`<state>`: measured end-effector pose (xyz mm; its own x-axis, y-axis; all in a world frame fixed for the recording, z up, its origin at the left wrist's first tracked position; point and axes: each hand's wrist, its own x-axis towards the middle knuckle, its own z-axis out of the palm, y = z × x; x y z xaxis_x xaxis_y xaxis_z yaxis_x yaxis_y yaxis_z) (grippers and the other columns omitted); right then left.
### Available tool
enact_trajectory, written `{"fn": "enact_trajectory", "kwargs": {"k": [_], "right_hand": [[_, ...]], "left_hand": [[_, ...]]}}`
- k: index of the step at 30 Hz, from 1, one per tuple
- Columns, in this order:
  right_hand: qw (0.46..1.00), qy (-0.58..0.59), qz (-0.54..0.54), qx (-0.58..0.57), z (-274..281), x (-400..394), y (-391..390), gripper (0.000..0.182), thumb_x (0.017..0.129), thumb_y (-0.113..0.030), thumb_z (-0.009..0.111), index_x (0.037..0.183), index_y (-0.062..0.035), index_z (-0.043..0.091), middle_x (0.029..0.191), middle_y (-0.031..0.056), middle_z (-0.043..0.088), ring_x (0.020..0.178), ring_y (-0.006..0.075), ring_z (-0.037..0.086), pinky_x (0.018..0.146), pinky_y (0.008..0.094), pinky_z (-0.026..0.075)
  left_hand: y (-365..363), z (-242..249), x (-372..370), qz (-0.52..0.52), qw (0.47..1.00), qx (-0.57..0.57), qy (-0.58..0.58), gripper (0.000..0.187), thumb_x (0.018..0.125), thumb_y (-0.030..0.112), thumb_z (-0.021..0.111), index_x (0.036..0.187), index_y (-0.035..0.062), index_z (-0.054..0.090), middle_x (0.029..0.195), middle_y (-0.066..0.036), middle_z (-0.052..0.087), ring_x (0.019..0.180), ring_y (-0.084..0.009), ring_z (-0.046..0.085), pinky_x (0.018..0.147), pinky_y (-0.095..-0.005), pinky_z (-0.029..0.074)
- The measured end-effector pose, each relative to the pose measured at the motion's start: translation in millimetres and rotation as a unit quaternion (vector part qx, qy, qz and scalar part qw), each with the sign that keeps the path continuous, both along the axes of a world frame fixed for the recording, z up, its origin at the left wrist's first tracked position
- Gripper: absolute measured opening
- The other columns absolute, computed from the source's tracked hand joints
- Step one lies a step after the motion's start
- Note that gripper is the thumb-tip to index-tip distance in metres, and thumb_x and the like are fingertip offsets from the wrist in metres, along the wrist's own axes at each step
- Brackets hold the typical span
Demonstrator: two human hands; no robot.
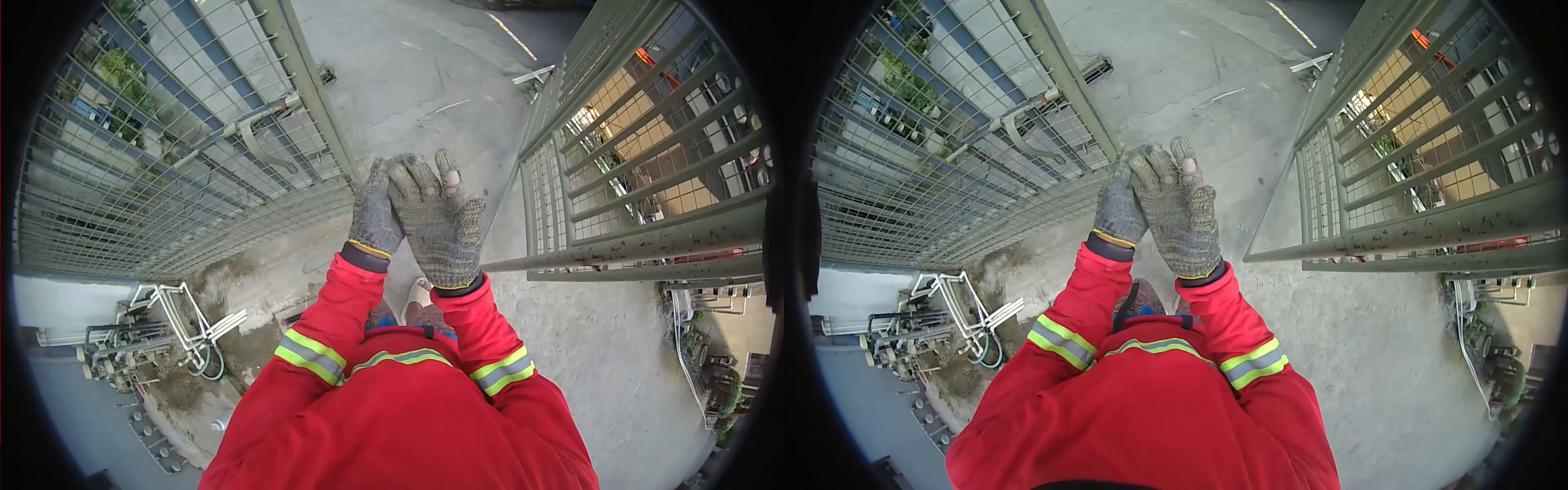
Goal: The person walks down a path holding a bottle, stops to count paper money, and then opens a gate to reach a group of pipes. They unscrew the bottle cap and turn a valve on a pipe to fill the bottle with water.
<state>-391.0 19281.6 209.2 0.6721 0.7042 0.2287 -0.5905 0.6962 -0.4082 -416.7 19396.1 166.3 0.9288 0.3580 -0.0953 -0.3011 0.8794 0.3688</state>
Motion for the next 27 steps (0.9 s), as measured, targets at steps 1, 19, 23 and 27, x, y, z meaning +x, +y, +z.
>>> {"fn": "enact_trajectory", "kwargs": {"k": [1,19,23,27], "right_hand": [[1.0,-0.006,0.002,-0.015,0,6,6,0.08,0.093,-0.064,0.047,0.154,-0.0179,0.025,0.155,0.0157,0.029,0.144,0.0361,0.024,0.12,0.0506,0.013],[0.982,-0.138,-0.078,-0.099,31,111,73,0.085,0.095,-0.058,0.048,0.155,-0.005,0.017,0.16,0.0154,0.019,0.148,0.0322,0.018,0.121,0.0441,0.01],[0.967,-0.159,-0.099,-0.175,5,133,95,0.082,0.096,-0.052,0.051,0.155,-0.0067,0.018,0.16,0.0137,0.021,0.148,0.03,0.019,0.121,0.0436,0.013],[0.86,-0.378,-0.199,-0.279,11,156,113,0.065,0.1,-0.033,0.053,0.152,-0.0025,0.027,0.155,0.0139,0.032,0.143,0.025,0.03,0.118,0.0366,0.02]], "left_hand": [[9,-4,12,-0.011,1.0,0.028,0.002,0.044,0.104,0.041,0.041,0.135,0.011,0.05,0.131,-0.01,0.057,0.119,-0.0245,0.056,0.104,-0.0429,0.044],[86,43,132,-0.136,0.989,0.034,0.039,0.02,0.099,0.02,0.057,0.113,0.0061,0.061,0.104,-0.004,0.064,0.096,-0.0143,0.061,0.088,-0.0305,0.051],[105,44,157,-0.072,0.963,0.259,0.001,0.027,0.1,0.025,0.056,0.122,0.0082,0.057,0.111,-0.007,0.064,0.1,-0.0205,0.063,0.087,-0.036,0.053],[125,43,187,-0.069,0.989,0.129,0.004,0.019,0.097,0.014,0.059,0.115,0.006,0.06,0.102,-0.006,0.065,0.095,-0.0161,0.064,0.082,-0.0316,0.054]]}}
